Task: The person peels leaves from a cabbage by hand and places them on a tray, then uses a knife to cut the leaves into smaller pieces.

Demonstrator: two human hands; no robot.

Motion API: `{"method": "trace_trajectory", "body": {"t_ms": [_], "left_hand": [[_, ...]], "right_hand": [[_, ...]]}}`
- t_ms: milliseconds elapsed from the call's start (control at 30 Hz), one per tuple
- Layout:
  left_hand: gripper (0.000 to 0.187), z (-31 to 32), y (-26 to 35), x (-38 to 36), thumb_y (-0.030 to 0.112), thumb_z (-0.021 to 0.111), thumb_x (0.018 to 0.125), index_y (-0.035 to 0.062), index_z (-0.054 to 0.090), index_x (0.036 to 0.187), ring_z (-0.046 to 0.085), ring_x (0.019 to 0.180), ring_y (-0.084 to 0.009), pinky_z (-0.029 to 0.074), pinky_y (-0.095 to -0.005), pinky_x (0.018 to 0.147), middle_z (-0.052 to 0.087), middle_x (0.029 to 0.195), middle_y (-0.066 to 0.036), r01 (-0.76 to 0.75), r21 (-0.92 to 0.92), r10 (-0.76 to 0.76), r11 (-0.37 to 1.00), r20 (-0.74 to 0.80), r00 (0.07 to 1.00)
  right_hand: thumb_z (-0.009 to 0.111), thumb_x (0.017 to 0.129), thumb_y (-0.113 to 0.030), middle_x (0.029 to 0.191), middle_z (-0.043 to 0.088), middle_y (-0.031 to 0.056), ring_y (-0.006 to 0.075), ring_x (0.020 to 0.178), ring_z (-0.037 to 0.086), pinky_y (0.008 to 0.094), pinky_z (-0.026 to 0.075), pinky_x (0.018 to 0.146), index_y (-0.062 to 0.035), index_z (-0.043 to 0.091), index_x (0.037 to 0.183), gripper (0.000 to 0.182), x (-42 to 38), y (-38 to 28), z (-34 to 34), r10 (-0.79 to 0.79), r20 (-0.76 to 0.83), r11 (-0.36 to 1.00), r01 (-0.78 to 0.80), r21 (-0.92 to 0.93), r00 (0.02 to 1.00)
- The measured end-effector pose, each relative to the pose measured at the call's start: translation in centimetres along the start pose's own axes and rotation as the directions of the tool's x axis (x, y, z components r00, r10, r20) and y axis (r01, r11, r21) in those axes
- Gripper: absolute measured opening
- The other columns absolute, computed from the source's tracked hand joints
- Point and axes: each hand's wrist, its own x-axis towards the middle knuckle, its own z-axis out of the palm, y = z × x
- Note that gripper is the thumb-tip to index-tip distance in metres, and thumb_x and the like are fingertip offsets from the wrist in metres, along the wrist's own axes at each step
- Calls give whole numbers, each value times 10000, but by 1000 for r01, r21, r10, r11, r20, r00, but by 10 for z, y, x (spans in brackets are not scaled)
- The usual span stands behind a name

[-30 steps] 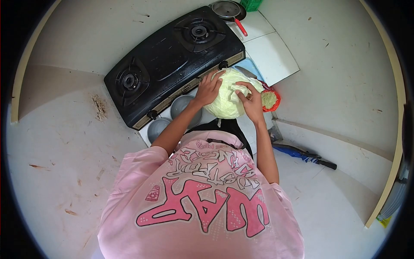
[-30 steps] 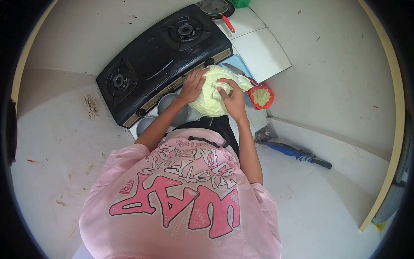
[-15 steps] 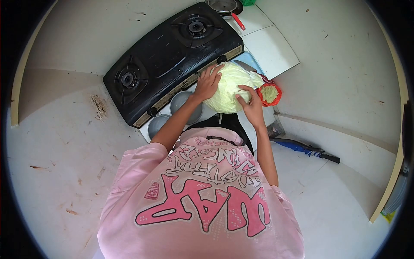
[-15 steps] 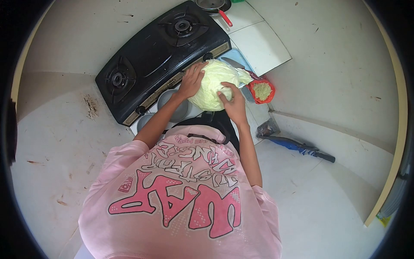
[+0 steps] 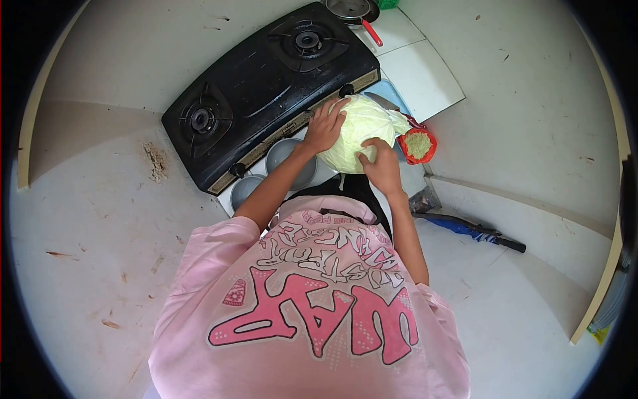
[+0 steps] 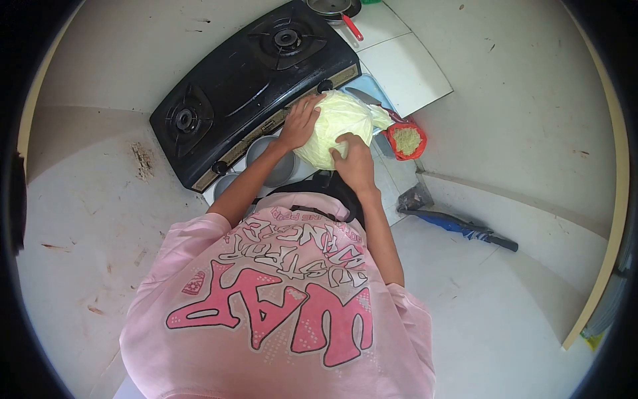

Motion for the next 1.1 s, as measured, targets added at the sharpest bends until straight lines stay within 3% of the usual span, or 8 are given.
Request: {"method": "trace_trajectory", "body": {"t_ms": [200, 433, 633, 733, 767, 900, 1000, 1100], "left_hand": [[478, -6, 7, -1, 301, 426, 1154, 185, 494, 1613, 528, 1386, -446, 397, -549, 1185, 535, 1536, -216, 25, -35, -25, 999, -1, 1000], [477, -7, 8, 1, 324, 429, 1154, 230, 501, 1616, 530, 1380, -452, 394, -554, 1188, 523, 1559, -199, 38, -76, -38, 996, -3, 999], [472, -6, 7, 1, 323, 431, 1155, 227, 512, 1610, 534, 1371, -444, 398, -555, 1181, 524, 1557, -200, 24, -82, -25, 996, -16, 1000], [473, -8, 8, 0, 325, 437, 1153, 230, 512, 1610, 531, 1374, -443, 407, -550, 1173, 523, 1559, -199, 35, -84, -36, 996, -11, 999], [472, -9, 9, 0, 327, 437, 1154, 232, 513, 1610, 531, 1375, -443, 407, -551, 1173, 522, 1562, -198, 45, -82, -46, 996, -5, 999], [471, -11, 11, 2, 333, 434, 1157, 242, 510, 1612, 527, 1382, -444, 406, -559, 1174, 512, 1580, -193, 70, -80, -69, 994, 15, 997], [472, -11, 12, 0, 336, 426, 1160, 249, 500, 1618, 519, 1392, -446, 399, -568, 1180, 499, 1595, -188, 81, -86, -79, 993, 30, 996], [479, -12, 10, 1, 362, 431, 1160, 257, 490, 1623, 498, 1419, -453, 384, -572, 1197, 489, 1604, -188, 98, -93, -93, 991, 53, 994]], "right_hand": [[579, 1079, -97, 1283, 705, 59, 187, 1118, 711, 365, 589, 920, -60, 621, 1428, 353, 21, 25, -40, 385, 116, 367, -267, 891, 916], [552, 1106, -147, 1424, 613, 156, 335, 1276, 647, 486, 564, 1084, 2, 498, 1504, 429, 78, 68, -71, 485, 14, 248, -153, 957, 875], [557, 1106, -252, 1585, 451, 185, 388, 1421, 523, 516, 473, 1185, 6, 418, 1581, 558, 129, 100, -43, 488, 44, -103, 8, 995, 871], [572, 1097, -268, 1621, 403, 200, 388, 1416, 522, 521, 490, 1165, 15, 414, 1597, 597, 136, 121, -20, 546, 31, 25, -53, 998, 838], [624, 1073, -204, 1435, 576, 204, 314, 1266, 625, 418, 550, 1101, 10, 490, 1546, 536, 140, 143, -5, 668, 75, 103, -192, 976, 740], [661, 1035, -135, 1189, 738, 145, 184, 944, 693, 304, 560, 847, 35, 631, 1424, 425, 119, 179, 29, 581, -283, 691, -279, 667, 763], [642, 1013, -113, 1270, 740, 206, 286, 1150, 702, 372, 541, 988, 76, 661, 1352, 389, 98, 158, 21, 494, -343, 760, -204, 617, 799], [636, 1008, -78, 1240, 743, 205, 305, 1076, 708, 396, 548, 934, 50, 690, 1302, 325, 74, 121, 10, 344, -436, 871, -110, 478, 831]]}}
